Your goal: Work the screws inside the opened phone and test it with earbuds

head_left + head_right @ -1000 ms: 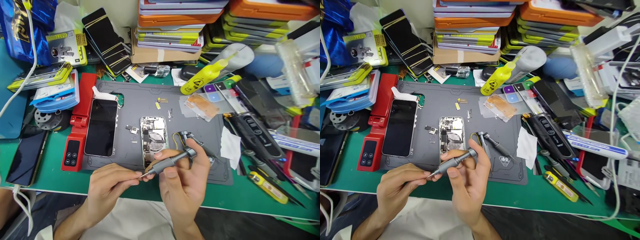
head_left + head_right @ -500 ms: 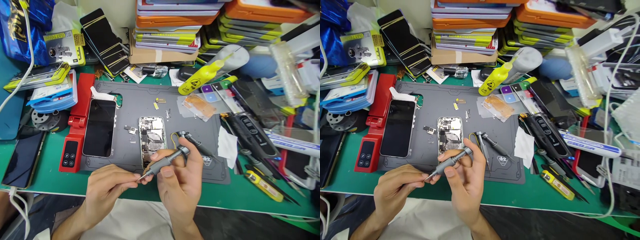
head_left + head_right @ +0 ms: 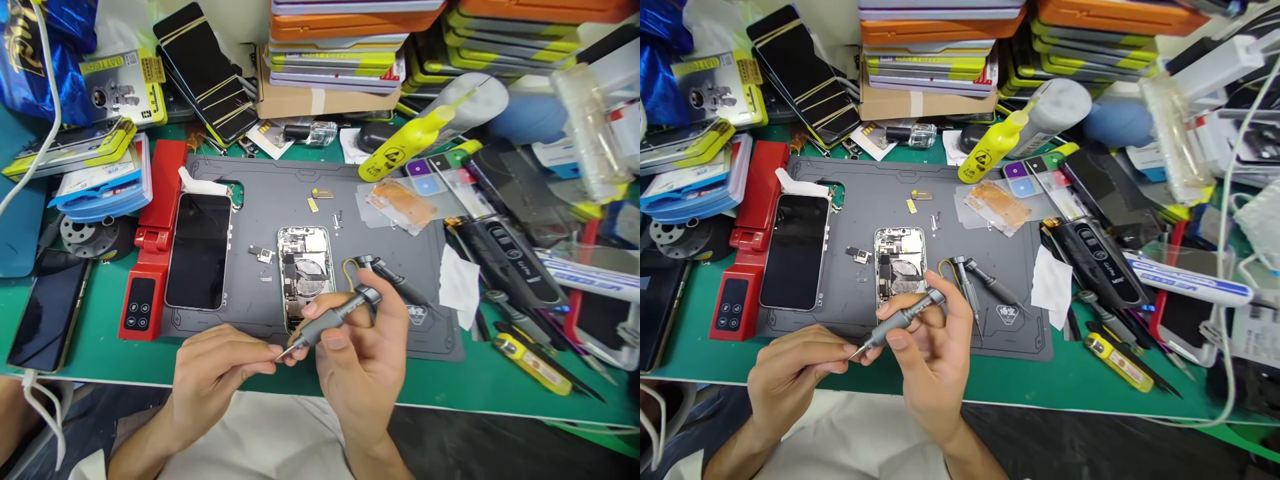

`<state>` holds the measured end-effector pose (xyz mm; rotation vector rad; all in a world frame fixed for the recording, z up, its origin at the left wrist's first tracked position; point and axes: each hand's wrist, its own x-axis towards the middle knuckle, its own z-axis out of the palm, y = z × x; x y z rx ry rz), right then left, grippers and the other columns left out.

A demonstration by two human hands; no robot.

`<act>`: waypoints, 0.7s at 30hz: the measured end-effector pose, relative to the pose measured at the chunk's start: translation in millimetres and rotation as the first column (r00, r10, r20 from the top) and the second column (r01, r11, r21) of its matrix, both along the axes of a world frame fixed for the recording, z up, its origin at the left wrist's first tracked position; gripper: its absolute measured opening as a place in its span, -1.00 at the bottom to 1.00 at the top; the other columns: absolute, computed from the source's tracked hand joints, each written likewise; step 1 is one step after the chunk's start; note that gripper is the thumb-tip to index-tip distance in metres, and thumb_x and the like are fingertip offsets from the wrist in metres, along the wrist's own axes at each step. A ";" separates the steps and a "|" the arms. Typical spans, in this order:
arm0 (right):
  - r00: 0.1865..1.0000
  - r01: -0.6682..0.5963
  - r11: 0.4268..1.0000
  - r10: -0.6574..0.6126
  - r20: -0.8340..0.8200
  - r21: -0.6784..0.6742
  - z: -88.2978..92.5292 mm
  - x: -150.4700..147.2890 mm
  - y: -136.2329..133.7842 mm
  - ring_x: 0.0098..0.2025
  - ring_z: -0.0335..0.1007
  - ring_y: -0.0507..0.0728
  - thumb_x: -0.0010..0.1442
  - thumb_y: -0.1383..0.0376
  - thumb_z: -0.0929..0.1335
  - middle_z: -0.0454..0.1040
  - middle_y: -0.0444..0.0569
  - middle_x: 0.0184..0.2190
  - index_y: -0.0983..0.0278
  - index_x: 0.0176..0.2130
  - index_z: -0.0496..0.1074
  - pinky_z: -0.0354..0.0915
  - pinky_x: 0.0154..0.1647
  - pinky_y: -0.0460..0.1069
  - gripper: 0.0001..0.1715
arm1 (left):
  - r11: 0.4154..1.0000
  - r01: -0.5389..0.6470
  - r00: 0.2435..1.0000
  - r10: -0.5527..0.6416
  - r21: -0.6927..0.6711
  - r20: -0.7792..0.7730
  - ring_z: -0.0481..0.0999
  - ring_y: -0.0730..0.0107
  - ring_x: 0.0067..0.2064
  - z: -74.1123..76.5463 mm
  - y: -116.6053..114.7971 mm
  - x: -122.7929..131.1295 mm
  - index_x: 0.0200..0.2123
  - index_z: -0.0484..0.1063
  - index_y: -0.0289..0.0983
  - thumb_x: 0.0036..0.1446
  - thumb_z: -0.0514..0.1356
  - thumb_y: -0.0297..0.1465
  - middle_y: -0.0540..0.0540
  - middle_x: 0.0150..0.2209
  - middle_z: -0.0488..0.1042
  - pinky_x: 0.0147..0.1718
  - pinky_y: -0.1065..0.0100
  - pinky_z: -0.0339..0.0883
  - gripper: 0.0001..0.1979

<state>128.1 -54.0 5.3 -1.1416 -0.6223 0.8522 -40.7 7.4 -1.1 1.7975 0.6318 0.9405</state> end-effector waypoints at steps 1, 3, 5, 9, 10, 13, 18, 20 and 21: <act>1.000 -0.001 1.000 0.001 -0.001 -0.001 -0.2 0.1 -0.3 -0.53 0.54 0.00 0.47 0.23 0.46 0.63 -0.17 -0.16 -0.09 0.33 0.35 0.56 -0.54 -0.09 -0.46 | 1.000 0.002 1.000 -0.002 -0.003 0.000 0.77 0.46 -0.20 0.5 -0.2 -0.2 0.01 0.66 -0.21 0.43 0.31 -0.47 -0.01 -0.18 0.77 -0.17 0.46 0.61 -0.84; 1.000 -0.006 1.000 0.005 -0.003 -0.004 -0.5 0.4 -0.5 -0.53 0.54 -0.01 0.46 0.22 0.47 0.62 -0.18 -0.16 -0.09 0.32 0.34 0.56 -0.54 -0.10 -0.46 | 1.000 0.006 1.000 -0.006 -0.001 -0.001 0.76 0.46 -0.20 1.7 -0.5 -0.4 0.01 0.66 -0.22 0.44 0.31 -0.46 -0.01 -0.19 0.77 -0.18 0.46 0.61 -0.85; 1.000 -0.006 1.000 0.006 0.003 -0.009 -0.5 0.7 -0.1 -0.54 0.54 0.00 0.45 0.20 0.49 0.62 -0.18 -0.18 -0.07 0.32 0.33 0.56 -0.54 -0.09 -0.45 | 1.000 0.009 1.000 -0.009 0.003 -0.002 0.76 0.46 -0.20 2.4 -0.4 -0.4 0.01 0.66 -0.22 0.44 0.31 -0.45 -0.02 -0.18 0.77 -0.18 0.46 0.61 -0.85; 1.000 0.000 1.000 0.000 -0.002 0.003 0.2 0.8 1.4 -0.52 0.56 0.03 0.43 0.23 0.50 0.62 -0.17 -0.18 -0.05 0.29 0.34 0.58 -0.53 -0.06 -0.46 | 1.000 -0.001 1.000 0.001 0.001 -0.004 0.76 0.44 -0.20 1.7 -0.4 0.0 0.00 0.66 -0.21 0.41 0.34 -0.47 -0.02 -0.18 0.77 -0.18 0.45 0.61 -0.85; 1.000 -0.003 1.000 0.003 -0.014 0.008 0.3 0.8 1.8 -0.52 0.56 0.02 0.43 0.24 0.49 0.62 -0.18 -0.17 -0.07 0.28 0.35 0.59 -0.53 -0.06 -0.47 | 1.000 -0.003 1.000 0.003 0.000 -0.005 0.76 0.44 -0.20 1.4 -0.5 0.1 0.00 0.66 -0.21 0.41 0.34 -0.47 -0.02 -0.18 0.77 -0.18 0.44 0.61 -0.85; 0.999 -0.011 1.000 0.011 -0.033 -0.004 0.4 1.0 2.1 -0.55 0.54 0.01 0.45 0.23 0.48 0.61 -0.20 -0.17 -0.06 0.28 0.34 0.57 -0.55 -0.07 -0.49 | 1.000 -0.002 1.000 0.002 -0.003 -0.002 0.76 0.42 -0.21 1.2 -0.9 -0.2 0.00 0.66 -0.21 0.42 0.33 -0.46 -0.03 -0.19 0.77 -0.20 0.43 0.62 -0.85; 1.000 0.012 1.000 -0.012 -0.016 -0.021 0.0 1.4 0.5 -0.55 0.52 0.00 0.41 0.20 0.52 0.61 -0.20 -0.20 -0.01 0.26 0.32 0.55 -0.55 -0.09 -0.46 | 1.000 0.005 1.000 -0.005 -0.002 -0.009 0.77 0.41 -0.20 1.7 -0.6 -0.1 0.00 0.66 -0.22 0.43 0.33 -0.47 -0.04 -0.20 0.77 -0.19 0.42 0.62 -0.85; 1.000 0.015 1.000 -0.015 -0.025 -0.012 0.3 1.2 -0.1 -0.55 0.52 -0.01 0.41 0.22 0.52 0.61 -0.21 -0.19 -0.04 0.26 0.35 0.55 -0.55 -0.09 -0.46 | 1.000 0.006 1.000 -0.006 0.001 -0.008 0.76 0.43 -0.20 2.2 -0.5 0.5 -0.01 0.65 -0.23 0.42 0.33 -0.47 -0.05 -0.19 0.77 -0.19 0.43 0.62 -0.86; 0.999 0.016 1.000 -0.016 -0.028 -0.007 0.5 1.1 -0.1 -0.55 0.51 -0.01 0.41 0.23 0.52 0.62 -0.22 -0.19 -0.05 0.26 0.36 0.55 -0.55 -0.09 -0.47 | 1.000 0.004 1.000 -0.003 0.002 -0.007 0.76 0.44 -0.20 2.5 -0.4 0.9 -0.01 0.65 -0.23 0.42 0.33 -0.47 -0.04 -0.19 0.77 -0.19 0.44 0.62 -0.86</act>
